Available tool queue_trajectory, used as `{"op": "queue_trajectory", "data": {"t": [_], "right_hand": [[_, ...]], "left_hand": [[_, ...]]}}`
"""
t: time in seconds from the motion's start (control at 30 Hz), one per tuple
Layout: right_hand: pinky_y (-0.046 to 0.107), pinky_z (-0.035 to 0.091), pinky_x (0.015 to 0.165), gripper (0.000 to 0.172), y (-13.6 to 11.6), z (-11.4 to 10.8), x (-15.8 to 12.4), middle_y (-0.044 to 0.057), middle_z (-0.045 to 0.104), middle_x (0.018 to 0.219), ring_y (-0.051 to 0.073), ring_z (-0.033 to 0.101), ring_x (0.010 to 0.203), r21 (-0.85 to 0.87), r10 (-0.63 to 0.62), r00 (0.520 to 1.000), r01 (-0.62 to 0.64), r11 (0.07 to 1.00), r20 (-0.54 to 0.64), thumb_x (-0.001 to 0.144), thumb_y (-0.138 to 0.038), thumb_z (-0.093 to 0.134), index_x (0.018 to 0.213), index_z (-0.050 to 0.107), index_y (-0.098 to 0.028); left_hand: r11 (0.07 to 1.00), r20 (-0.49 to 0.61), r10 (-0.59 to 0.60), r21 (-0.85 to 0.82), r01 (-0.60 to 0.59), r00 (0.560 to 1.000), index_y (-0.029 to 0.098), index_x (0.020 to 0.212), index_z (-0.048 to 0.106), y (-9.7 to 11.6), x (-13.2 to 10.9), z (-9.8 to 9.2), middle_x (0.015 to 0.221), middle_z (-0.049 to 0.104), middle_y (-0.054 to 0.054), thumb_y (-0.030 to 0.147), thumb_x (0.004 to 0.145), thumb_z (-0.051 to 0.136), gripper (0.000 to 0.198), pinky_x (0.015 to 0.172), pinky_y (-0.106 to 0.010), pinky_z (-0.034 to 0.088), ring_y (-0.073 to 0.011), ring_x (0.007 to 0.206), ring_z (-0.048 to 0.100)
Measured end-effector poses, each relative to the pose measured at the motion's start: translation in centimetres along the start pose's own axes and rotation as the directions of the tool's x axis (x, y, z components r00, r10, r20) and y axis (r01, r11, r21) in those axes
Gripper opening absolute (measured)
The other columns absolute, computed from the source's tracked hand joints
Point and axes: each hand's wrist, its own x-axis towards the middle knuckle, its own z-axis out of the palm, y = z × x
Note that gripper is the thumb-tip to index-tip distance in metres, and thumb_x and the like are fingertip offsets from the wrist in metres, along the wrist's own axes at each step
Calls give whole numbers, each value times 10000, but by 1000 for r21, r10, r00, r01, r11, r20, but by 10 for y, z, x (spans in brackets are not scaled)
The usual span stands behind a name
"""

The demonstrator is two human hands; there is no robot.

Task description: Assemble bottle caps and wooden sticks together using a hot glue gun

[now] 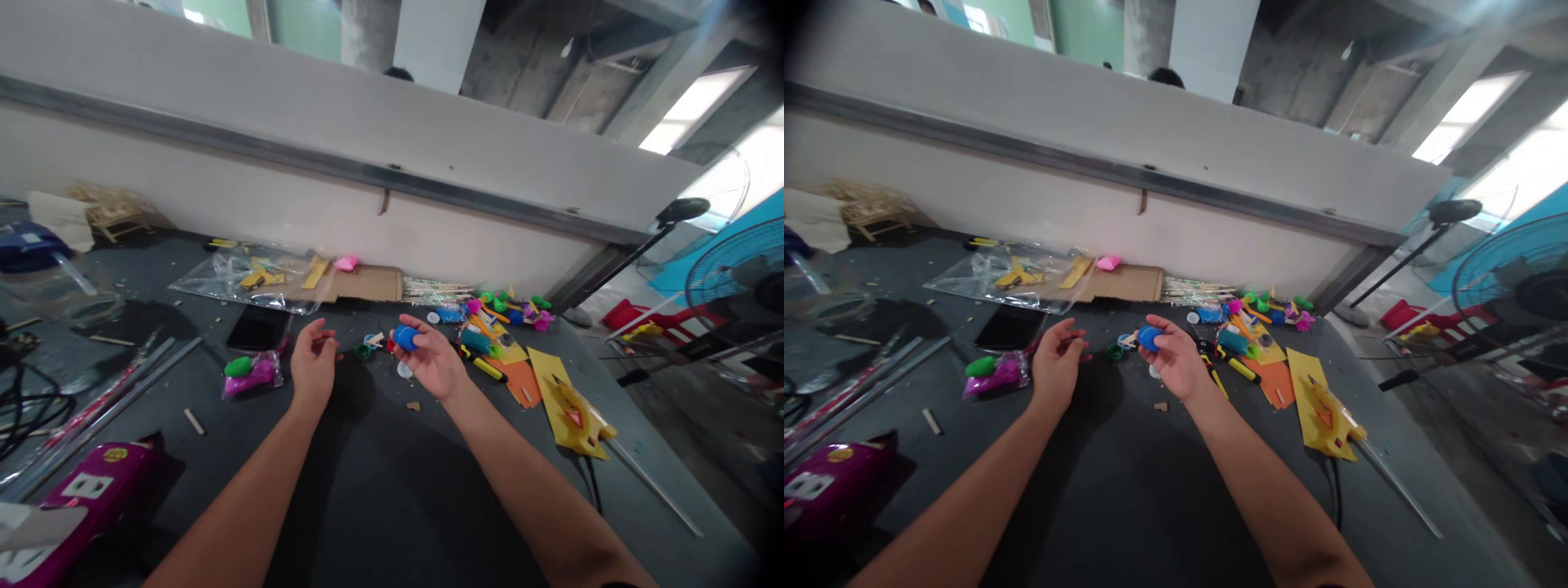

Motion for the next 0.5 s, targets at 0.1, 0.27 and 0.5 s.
{"op": "queue_trajectory", "data": {"t": [0.1,0.27,0.5], "right_hand": [[320,505,689,290,-3,1,-1,34,629,816,172,599,795,-68,-24,1000,23,997,-8,725,-314,592,986,610,-189],[222,417,533,256,5,10,6,18,625,800,108,539,646,-355,37,998,-52,934,-49,694,-302,656,919,659,-180],[194,416,487,243,5,31,57,6,634,764,108,581,625,-468,119,989,-148,871,-91,656,-236,655,892,644,-179]], "left_hand": [[991,-58,-91,-102,84,994,163,993,560,-1,6,-1,825,576,-25,294,715,595,309,523,-246,505,-113,633,568],[999,-100,-34,-5,34,994,172,626,481,9,0,-3,505,424,55,425,812,471,315,438,-201,383,-77,435,415],[632,587,496,260,-730,639,175,477,400,18,-38,3,480,385,41,255,815,484,357,504,-228,280,-81,468,363]]}}
